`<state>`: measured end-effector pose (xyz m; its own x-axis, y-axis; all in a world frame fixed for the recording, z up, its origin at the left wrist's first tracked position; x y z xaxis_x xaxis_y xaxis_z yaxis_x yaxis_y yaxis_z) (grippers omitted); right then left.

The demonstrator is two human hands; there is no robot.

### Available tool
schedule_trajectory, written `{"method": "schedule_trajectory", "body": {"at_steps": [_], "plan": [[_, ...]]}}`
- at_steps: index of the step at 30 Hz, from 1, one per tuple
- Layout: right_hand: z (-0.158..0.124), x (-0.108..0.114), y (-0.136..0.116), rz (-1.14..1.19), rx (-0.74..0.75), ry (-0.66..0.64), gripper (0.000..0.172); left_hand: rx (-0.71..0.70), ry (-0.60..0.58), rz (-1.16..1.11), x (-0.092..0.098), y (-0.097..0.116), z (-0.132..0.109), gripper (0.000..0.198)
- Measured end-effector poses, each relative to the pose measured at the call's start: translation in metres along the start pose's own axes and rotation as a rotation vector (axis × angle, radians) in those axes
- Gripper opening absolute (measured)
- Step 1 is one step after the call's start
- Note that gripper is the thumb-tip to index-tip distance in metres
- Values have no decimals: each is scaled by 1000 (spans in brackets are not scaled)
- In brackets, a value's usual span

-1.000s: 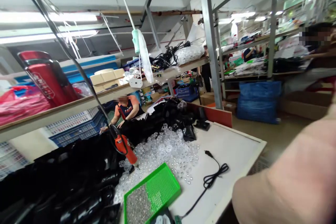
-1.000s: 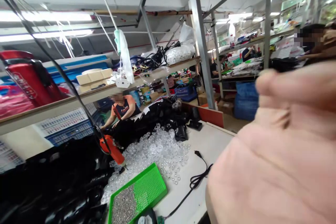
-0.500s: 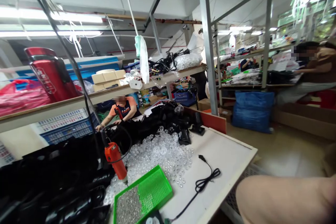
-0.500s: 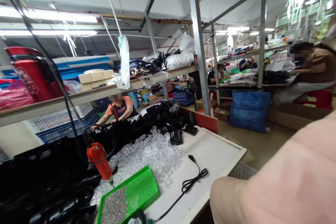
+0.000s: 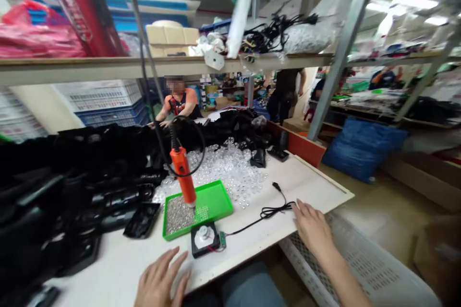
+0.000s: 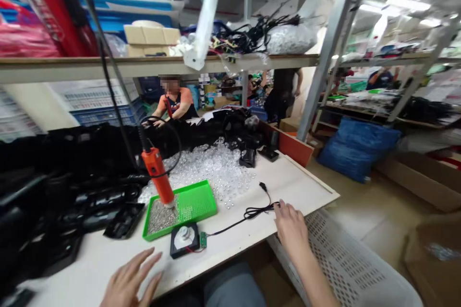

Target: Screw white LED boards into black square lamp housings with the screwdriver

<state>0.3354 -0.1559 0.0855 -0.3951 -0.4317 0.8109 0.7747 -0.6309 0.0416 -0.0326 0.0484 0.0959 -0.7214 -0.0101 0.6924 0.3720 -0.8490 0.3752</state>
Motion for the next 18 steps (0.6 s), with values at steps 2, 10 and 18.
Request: {"method": "schedule_trajectory", "body": {"at_steps": [2, 10, 18], "plan": [[-17, -19, -24, -31, 126, 7, 38, 215, -47, 6, -24, -22, -21, 35], [-19, 19, -204, 543, 538, -57, 29, 430, -156, -284, -64, -20, -11, 60], [3, -31, -250, 571, 405, -360, 32, 391, -266, -295, -97, -18, 2, 79]]}}
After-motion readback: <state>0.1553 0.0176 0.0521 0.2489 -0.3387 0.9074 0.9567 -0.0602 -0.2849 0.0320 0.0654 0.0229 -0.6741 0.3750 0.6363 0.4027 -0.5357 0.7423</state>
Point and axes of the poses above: each hand's wrist, its own z-axis towards the middle knuckle, its own x-axis out of the back of the hand, y = z × x, the point moved 9 cm from there along z, towards the middle knuckle, and after that the axes turned 7 degrees about -z, right-handed, at the moved point
